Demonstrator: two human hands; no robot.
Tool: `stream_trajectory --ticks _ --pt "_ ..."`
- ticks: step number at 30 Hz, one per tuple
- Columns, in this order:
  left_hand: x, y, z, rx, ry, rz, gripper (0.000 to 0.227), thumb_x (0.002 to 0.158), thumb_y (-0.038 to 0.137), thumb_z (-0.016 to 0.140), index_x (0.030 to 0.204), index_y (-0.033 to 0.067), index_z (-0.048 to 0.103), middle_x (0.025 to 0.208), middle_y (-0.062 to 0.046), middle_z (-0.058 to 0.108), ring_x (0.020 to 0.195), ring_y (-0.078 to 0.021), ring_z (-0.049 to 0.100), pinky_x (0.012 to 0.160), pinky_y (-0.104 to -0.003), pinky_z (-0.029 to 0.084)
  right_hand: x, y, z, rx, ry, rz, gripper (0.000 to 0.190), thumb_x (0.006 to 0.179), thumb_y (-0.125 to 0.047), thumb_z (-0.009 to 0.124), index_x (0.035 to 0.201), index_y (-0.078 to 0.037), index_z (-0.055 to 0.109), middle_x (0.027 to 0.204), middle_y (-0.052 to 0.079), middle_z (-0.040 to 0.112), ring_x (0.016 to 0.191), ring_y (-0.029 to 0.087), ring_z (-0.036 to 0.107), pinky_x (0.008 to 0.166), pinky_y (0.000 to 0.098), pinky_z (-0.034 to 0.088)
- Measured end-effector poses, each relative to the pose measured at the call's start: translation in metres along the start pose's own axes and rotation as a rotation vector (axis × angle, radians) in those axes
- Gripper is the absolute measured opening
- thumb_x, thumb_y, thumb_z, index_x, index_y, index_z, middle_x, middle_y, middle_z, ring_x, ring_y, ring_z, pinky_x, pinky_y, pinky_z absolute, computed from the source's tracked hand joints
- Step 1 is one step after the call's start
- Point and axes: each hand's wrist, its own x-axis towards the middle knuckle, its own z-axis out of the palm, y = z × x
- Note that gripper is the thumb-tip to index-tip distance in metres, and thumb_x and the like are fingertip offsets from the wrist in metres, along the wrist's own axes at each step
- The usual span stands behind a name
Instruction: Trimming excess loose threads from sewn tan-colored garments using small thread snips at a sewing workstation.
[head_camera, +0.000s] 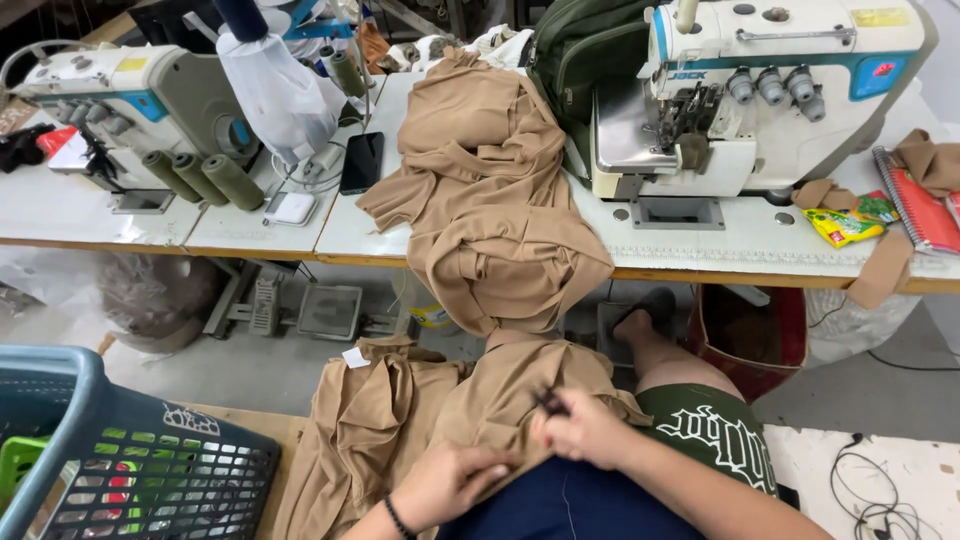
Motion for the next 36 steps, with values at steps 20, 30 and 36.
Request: stream_trajectory --ticks 20,30,36 --pt "0.028 0.009 -0.019 -0.171 0.304 -0.149 0.014 0.098 0.029 0.066 0.093 0.0171 0.073 0.072 0.005 0.059 0.065 -0.0101 0.051 0.062 -0.028 0.042 -0.021 -0.089 0.01 -0.6 -0.088 -0.526 0.021 0.094 -0.032 0.074 0.084 -0.014 0.072 0.072 -0.007 0.063 0.068 0.004 0.053 0.062 0.024 0.044" --pt "0.033 0.026 -0.004 -0.793 0.344 -0.413 0.016 0.085 0.011 0.083 0.099 0.0064 0.077 0.083 0.001 0.07 0.082 -0.0078 0.059 0.078 -0.025 0.052 -0.035 -0.092 0.03 -0.553 0.214 -0.322 0.009 0.094 -0.031 0.077 0.088 -0.024 0.077 0.066 -0.008 0.07 0.063 0.003 0.06 0.062 0.0209 0.051" --pt "0.031 0.017 0.009 -0.897 0.371 -0.461 0.017 0.086 0.01 0.083 0.102 0.0054 0.079 0.09 0.0 0.074 0.086 -0.0057 0.06 0.083 -0.023 0.054 -0.039 -0.106 0.033 -0.296 0.161 -0.438 0.014 0.102 -0.016 0.069 0.09 -0.011 0.074 0.059 -0.005 0.056 0.06 0.003 0.05 0.059 0.0171 0.046"
